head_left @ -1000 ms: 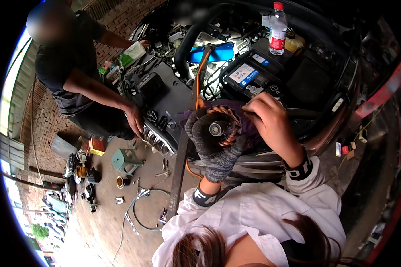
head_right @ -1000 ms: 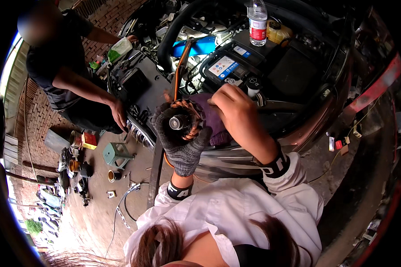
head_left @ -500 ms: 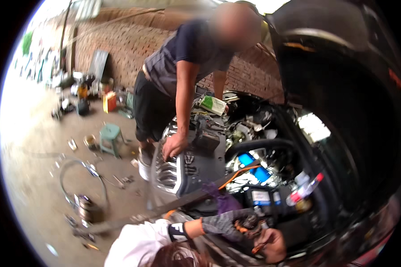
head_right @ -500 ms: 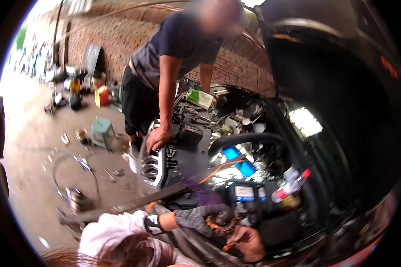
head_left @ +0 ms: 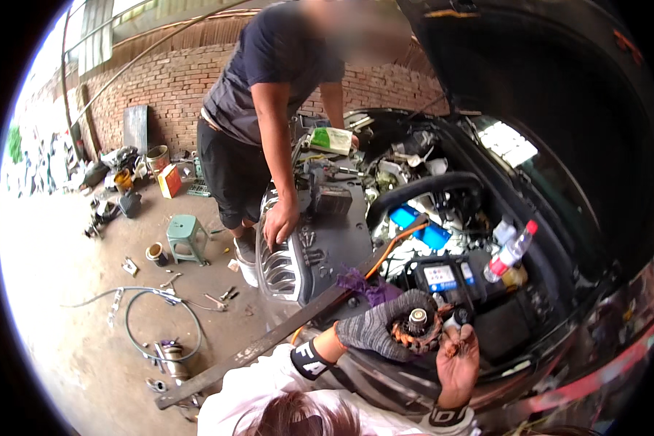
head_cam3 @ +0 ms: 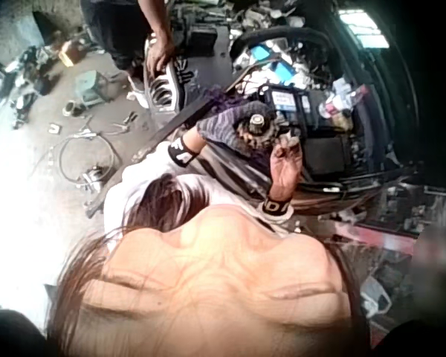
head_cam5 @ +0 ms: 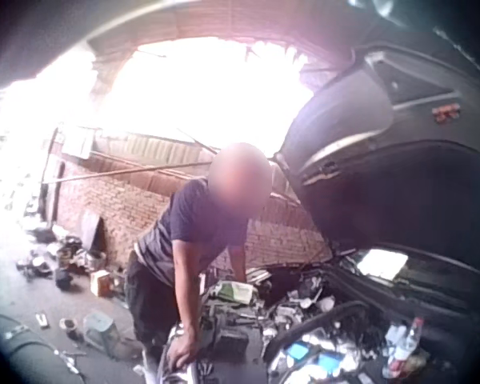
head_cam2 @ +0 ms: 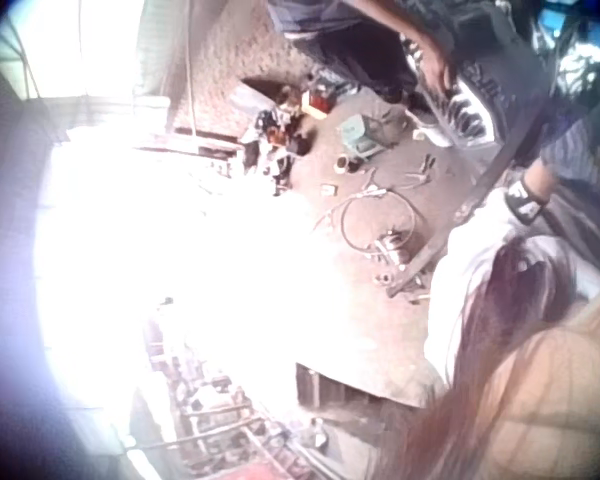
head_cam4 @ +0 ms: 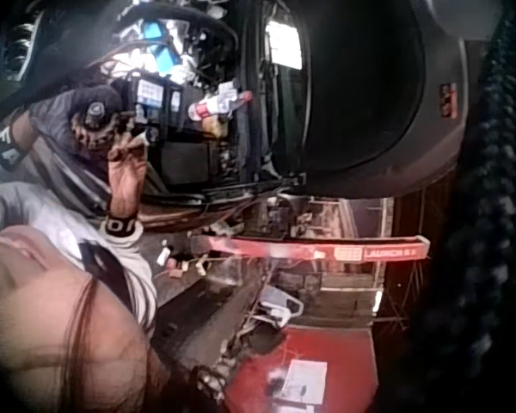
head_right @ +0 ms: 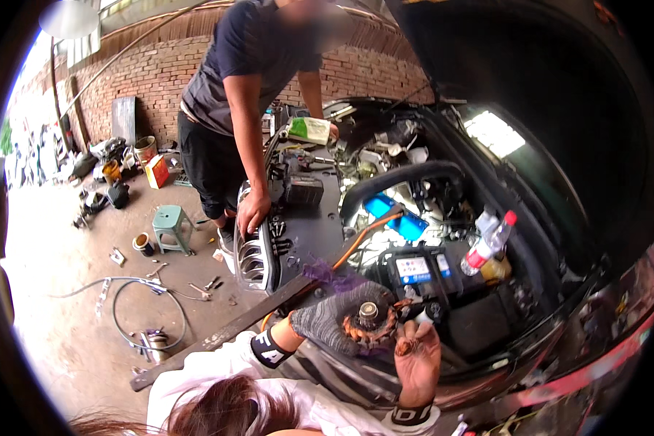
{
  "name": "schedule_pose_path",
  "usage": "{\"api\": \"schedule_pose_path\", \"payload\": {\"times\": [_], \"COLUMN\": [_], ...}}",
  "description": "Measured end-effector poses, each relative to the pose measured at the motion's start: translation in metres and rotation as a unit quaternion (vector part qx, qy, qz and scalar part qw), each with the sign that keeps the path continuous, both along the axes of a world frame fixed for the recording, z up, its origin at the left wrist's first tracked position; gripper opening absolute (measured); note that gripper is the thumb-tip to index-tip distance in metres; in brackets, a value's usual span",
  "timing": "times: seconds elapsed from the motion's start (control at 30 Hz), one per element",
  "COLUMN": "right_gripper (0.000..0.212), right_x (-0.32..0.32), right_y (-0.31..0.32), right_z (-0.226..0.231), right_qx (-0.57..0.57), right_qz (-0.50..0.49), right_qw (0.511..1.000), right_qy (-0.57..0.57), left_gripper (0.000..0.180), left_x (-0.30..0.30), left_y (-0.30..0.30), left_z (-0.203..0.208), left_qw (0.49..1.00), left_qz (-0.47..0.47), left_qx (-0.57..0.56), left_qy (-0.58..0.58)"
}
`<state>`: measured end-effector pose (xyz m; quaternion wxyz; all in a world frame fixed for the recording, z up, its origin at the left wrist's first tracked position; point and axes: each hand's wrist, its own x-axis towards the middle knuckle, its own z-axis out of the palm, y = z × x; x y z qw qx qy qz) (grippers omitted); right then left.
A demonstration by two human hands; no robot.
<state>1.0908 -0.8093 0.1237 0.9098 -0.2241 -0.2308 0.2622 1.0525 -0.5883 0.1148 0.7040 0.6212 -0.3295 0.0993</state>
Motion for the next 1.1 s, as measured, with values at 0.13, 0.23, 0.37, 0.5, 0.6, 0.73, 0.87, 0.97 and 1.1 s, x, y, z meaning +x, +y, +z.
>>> {"api": "schedule_pose_path", "payload": {"times": [0.13, 0.23, 0.37, 0.5, 0.6, 0.73, 0.87, 0.97, 1.1], "right_gripper": [0.023, 0.023, 0.026, 0.022, 0.020, 0.022, 0.016, 0.019, 0.021], "right_x": [-0.004, 0.001, -0.004, -0.015, -0.020, -0.005, 0.008, 0.011, 0.015], "right_y": [-0.002, 0.009, 0.026, 0.019, 0.018, 0.027, 0.060, 0.069, 0.050], "right_z": [0.005, 0.009, 0.020, 0.054, 0.053, 0.042, 0.026, 0.020, 0.029], "right_qx": [-0.014, 0.036, 0.161, 0.086, 0.049, 0.026, -0.066, -0.200, -0.317], "right_qz": [-0.002, 0.049, 0.064, -0.006, -0.069, -0.209, -0.479, -0.651, -0.670], "right_qw": [1.000, 0.997, 0.971, 0.989, 0.996, 0.974, 0.858, 0.671, 0.469], "right_qy": [0.000, 0.054, 0.166, 0.117, -0.002, -0.085, -0.175, -0.292, -0.480], "left_gripper": [0.097, 0.086, 0.071, 0.080, 0.101, 0.088, 0.088, 0.087, 0.079], "left_x": [-0.003, 0.002, -0.009, -0.027, -0.005, 0.003, 0.004, 0.002, -0.010], "left_y": [-0.006, -0.012, -0.014, -0.017, -0.024, -0.041, -0.059, -0.059, -0.053], "left_z": [-0.013, -0.039, -0.036, -0.029, -0.009, -0.012, -0.020, -0.020, -0.013], "left_qw": [0.985, 0.959, 0.926, 0.975, 0.974, 0.954, 0.917, 0.855, 0.760], "left_qz": [-0.091, -0.038, -0.019, 0.106, 0.150, 0.245, 0.380, 0.510, 0.609], "left_qx": [-0.130, -0.221, -0.300, -0.158, -0.154, -0.153, -0.103, 0.063, 0.168], "left_qy": [0.070, 0.174, 0.227, 0.117, 0.076, 0.076, 0.059, -0.065, -0.151]}}
